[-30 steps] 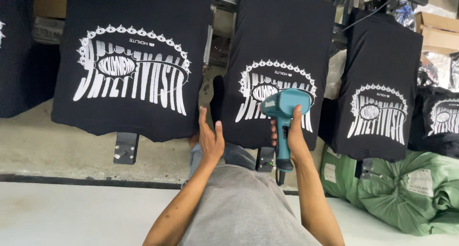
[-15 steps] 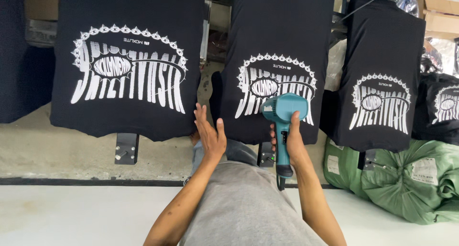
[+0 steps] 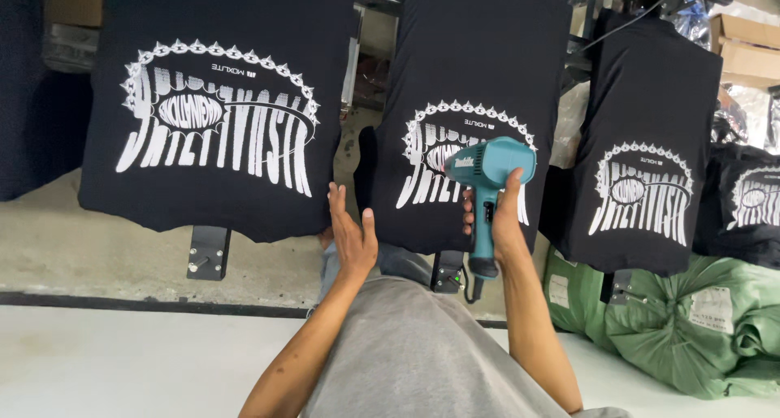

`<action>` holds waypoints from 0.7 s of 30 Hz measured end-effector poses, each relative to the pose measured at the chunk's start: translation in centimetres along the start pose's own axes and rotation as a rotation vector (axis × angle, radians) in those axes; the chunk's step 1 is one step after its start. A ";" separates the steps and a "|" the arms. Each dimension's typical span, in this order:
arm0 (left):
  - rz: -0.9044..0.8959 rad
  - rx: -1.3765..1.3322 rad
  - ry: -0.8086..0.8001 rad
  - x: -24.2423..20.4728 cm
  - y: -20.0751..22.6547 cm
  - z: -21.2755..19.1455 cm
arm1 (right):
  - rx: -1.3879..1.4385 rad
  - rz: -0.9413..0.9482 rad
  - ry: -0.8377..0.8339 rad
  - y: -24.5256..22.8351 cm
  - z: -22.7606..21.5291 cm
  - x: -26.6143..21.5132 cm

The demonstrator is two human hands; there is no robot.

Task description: The person uses a handheld heat gun to apply heat to the printed designs on several black t-shirts laid out on a workbench. The person moves the heat gun over the graphics on each shirt in sequence.

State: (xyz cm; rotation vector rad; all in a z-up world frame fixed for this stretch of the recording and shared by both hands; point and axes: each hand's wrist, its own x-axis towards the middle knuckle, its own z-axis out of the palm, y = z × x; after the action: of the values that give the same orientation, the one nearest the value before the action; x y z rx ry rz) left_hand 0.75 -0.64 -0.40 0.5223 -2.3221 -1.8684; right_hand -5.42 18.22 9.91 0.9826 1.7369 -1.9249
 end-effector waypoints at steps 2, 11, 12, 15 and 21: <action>0.020 0.027 -0.007 0.1 -0.6 0.0 | -0.008 0.004 -0.009 -1.3 0.6 -0.2; 0.067 0.164 -0.047 -0.2 -2.1 -0.8 | 0.010 -0.041 -0.004 -3.0 0.8 2.1; 0.096 0.205 -0.056 -0.3 -2.4 -1.0 | 0.035 -0.049 0.013 -2.9 0.7 2.6; 0.135 0.214 -0.080 -0.4 -1.6 -2.4 | 0.020 -0.084 0.022 -3.5 1.0 3.5; 0.147 0.258 -0.002 -1.6 -3.6 -4.4 | 0.074 -0.114 0.048 -4.3 1.6 4.4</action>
State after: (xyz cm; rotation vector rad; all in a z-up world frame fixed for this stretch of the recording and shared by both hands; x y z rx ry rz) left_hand 4.25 -4.84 -2.68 0.3624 -2.5422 -1.5170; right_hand -11.78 18.25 9.86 0.9826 1.7956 -2.0654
